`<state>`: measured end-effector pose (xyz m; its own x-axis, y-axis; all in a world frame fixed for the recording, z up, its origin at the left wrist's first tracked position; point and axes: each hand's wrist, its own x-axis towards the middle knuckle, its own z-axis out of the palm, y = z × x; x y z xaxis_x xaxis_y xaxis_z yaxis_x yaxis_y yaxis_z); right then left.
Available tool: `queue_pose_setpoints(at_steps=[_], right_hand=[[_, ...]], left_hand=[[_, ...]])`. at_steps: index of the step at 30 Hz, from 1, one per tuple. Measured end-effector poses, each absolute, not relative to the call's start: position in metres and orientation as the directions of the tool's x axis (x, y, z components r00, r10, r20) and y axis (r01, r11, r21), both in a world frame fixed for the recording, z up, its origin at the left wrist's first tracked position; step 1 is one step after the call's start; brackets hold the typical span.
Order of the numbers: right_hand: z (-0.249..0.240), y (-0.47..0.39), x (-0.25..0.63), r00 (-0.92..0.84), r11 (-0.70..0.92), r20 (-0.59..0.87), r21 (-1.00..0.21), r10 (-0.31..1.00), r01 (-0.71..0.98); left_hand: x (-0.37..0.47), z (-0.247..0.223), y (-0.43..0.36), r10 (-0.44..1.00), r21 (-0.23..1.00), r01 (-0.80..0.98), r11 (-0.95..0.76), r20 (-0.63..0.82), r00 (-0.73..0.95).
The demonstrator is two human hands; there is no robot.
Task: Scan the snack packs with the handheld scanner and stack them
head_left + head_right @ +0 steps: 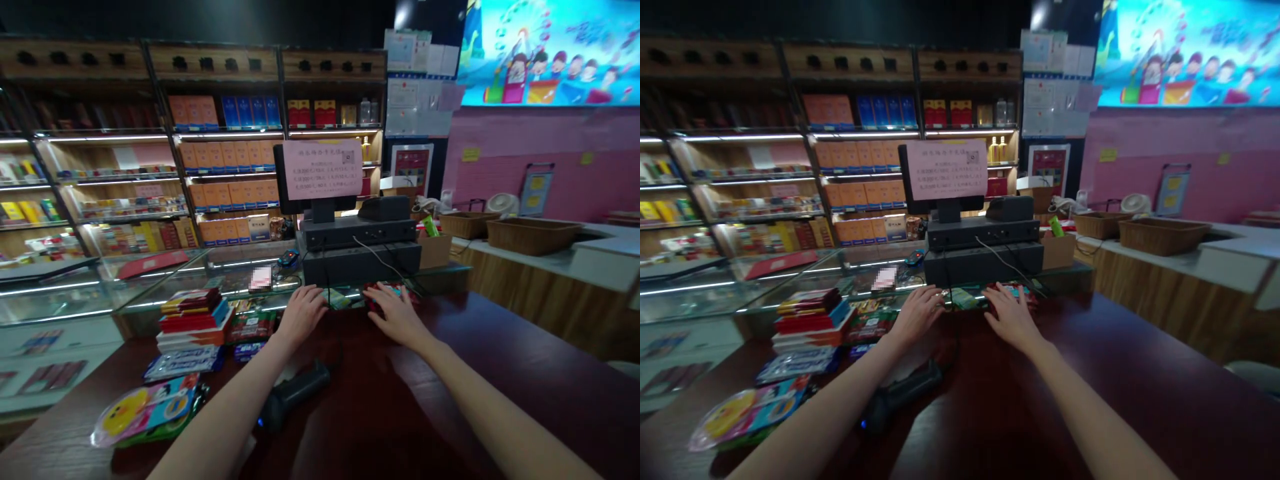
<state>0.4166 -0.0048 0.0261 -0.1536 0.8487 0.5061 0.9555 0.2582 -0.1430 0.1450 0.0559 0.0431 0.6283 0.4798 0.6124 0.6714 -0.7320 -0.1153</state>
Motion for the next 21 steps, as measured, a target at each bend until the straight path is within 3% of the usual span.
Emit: queue_pose_setpoints(at_steps=[8,21], right_hand=[[0.023,0.005,0.372,-0.229,0.332,0.441,-0.173,0.868,0.927],[0.024,0.013,0.286,-0.348,0.446,0.348,-0.262,0.871,0.856]], left_hand=[[0.096,0.052,0.052,0.509,-0.107,0.713,-0.693,0.628,0.589],[0.008,0.027,0.048,0.606,-0.047,0.823,-0.566,0.654,0.453]])
